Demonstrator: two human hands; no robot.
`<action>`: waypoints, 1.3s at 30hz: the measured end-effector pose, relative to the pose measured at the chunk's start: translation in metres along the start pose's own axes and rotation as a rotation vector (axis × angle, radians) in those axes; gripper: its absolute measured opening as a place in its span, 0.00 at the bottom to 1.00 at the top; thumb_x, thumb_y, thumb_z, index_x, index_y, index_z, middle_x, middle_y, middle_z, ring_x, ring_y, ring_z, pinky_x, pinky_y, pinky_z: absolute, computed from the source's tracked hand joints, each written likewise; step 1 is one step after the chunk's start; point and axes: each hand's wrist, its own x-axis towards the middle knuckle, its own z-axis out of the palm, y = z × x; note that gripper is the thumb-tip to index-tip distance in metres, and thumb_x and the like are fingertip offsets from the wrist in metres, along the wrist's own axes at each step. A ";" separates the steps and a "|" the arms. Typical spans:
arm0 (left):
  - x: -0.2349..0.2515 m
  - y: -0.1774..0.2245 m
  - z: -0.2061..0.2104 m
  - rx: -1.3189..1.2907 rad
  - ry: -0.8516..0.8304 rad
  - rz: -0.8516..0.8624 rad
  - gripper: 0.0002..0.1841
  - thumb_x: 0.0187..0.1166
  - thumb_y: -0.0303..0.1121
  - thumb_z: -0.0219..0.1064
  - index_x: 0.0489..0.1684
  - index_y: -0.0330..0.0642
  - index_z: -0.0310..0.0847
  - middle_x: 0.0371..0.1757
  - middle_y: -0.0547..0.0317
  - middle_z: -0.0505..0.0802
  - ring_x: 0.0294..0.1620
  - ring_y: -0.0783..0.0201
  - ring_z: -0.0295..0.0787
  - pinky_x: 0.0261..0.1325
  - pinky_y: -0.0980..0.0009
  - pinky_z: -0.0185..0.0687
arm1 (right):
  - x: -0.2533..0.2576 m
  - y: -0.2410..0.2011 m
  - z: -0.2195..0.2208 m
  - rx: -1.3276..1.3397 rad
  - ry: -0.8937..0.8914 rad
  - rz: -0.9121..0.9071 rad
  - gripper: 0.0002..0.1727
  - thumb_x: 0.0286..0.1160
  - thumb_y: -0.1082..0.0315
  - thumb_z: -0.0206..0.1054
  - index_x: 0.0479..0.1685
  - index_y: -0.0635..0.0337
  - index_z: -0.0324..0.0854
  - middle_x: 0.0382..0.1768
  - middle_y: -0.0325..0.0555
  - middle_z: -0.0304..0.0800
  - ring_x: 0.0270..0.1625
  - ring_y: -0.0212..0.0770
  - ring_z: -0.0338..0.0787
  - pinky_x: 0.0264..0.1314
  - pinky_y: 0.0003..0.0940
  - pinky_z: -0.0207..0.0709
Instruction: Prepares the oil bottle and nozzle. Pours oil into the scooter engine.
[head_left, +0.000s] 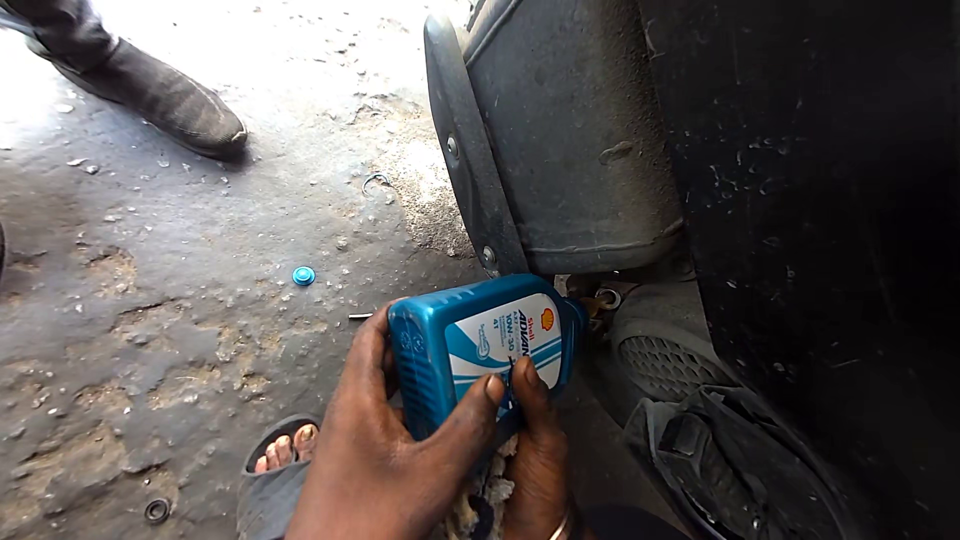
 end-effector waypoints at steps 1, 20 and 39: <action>0.000 0.000 0.000 0.000 0.002 0.004 0.43 0.64 0.48 0.81 0.80 0.43 0.65 0.56 0.62 0.92 0.49 0.67 0.95 0.42 0.71 0.97 | 0.000 0.000 0.001 0.000 -0.001 -0.005 0.21 0.65 0.51 0.80 0.48 0.58 0.87 0.40 0.50 0.95 0.46 0.38 0.96 0.53 0.36 0.91; 0.000 0.000 -0.002 -0.003 -0.011 0.006 0.43 0.65 0.48 0.80 0.81 0.43 0.64 0.56 0.63 0.92 0.49 0.67 0.95 0.41 0.72 0.97 | 0.000 0.000 0.000 -0.003 -0.032 0.007 0.23 0.67 0.50 0.79 0.51 0.58 0.86 0.43 0.50 0.95 0.49 0.39 0.96 0.55 0.37 0.90; 0.001 0.000 -0.001 -0.016 -0.009 -0.017 0.43 0.64 0.47 0.80 0.80 0.44 0.64 0.55 0.63 0.93 0.47 0.67 0.96 0.40 0.72 0.97 | 0.001 0.000 0.002 -0.022 0.023 -0.016 0.21 0.65 0.51 0.80 0.47 0.58 0.86 0.40 0.49 0.94 0.46 0.38 0.96 0.52 0.36 0.91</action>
